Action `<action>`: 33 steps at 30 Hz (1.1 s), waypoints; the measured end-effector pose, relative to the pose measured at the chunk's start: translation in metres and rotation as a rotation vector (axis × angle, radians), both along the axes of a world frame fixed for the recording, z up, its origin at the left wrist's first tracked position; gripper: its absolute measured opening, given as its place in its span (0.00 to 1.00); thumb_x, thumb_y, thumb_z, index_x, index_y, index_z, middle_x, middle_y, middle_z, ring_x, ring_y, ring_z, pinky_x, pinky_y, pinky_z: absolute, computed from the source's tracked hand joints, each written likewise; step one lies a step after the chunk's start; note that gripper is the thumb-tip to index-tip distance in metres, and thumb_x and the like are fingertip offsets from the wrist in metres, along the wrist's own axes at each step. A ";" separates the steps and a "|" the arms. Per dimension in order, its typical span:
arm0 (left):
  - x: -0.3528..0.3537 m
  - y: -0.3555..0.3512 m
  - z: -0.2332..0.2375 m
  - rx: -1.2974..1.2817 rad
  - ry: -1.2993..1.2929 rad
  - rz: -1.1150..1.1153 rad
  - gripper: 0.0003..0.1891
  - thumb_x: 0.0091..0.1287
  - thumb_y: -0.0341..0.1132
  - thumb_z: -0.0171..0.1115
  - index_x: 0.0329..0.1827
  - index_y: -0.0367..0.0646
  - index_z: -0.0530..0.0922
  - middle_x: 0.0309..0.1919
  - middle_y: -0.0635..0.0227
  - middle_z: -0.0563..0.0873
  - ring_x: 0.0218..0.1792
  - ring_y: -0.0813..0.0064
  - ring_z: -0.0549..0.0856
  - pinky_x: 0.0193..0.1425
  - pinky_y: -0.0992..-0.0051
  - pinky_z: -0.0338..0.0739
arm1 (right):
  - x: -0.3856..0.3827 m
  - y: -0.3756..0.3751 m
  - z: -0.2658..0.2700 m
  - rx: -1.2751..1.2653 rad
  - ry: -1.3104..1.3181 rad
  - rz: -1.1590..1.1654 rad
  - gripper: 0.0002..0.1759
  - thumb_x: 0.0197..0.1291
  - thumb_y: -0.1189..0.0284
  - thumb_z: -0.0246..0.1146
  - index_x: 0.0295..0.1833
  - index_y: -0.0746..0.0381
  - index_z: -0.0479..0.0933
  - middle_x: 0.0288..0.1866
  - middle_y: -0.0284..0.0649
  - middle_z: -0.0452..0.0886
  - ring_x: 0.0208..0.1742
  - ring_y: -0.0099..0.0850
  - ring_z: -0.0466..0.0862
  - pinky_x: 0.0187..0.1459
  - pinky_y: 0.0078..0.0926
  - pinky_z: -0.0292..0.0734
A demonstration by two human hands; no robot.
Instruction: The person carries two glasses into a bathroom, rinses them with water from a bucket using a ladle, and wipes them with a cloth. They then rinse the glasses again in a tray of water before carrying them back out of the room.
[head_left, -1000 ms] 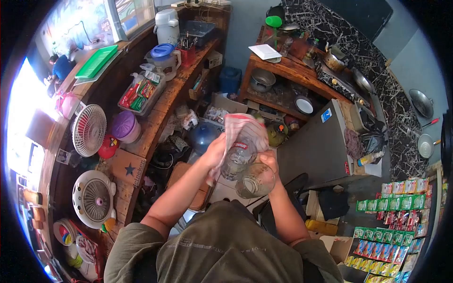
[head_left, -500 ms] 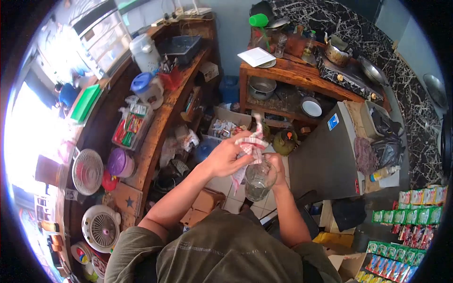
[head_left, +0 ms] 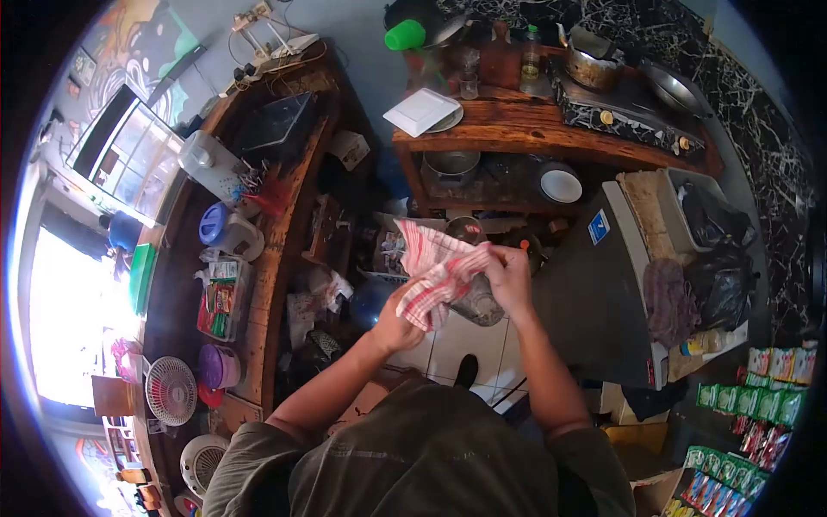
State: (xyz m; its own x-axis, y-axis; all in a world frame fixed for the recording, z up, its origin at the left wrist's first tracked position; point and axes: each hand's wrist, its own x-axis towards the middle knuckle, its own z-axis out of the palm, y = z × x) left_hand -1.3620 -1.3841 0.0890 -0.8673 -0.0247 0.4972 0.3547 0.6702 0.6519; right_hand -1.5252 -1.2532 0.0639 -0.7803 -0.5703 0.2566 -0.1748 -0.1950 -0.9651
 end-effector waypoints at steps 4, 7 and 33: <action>0.004 -0.027 -0.017 0.362 -0.039 0.154 0.19 0.64 0.33 0.51 0.58 0.38 0.74 0.53 0.57 0.79 0.56 0.63 0.78 0.62 0.70 0.68 | -0.008 -0.019 0.035 0.333 0.307 0.016 0.20 0.51 0.64 0.64 0.18 0.68 0.70 0.13 0.46 0.69 0.14 0.32 0.70 0.22 0.29 0.65; 0.013 -0.047 -0.018 0.792 0.136 0.458 0.18 0.67 0.35 0.47 0.54 0.33 0.74 0.54 0.61 0.78 0.55 0.69 0.77 0.63 0.69 0.67 | -0.025 -0.049 0.058 0.419 0.554 0.099 0.19 0.49 0.65 0.65 0.17 0.66 0.68 0.13 0.44 0.70 0.15 0.32 0.74 0.22 0.31 0.67; -0.057 -0.252 -0.002 0.506 0.343 0.419 0.39 0.51 0.43 0.63 0.67 0.37 0.64 0.68 0.52 0.64 0.72 0.55 0.59 0.75 0.63 0.48 | -0.036 -0.338 0.135 0.454 1.185 0.135 0.14 0.45 0.64 0.66 0.22 0.64 0.75 0.19 0.50 0.76 0.22 0.48 0.78 0.25 0.37 0.72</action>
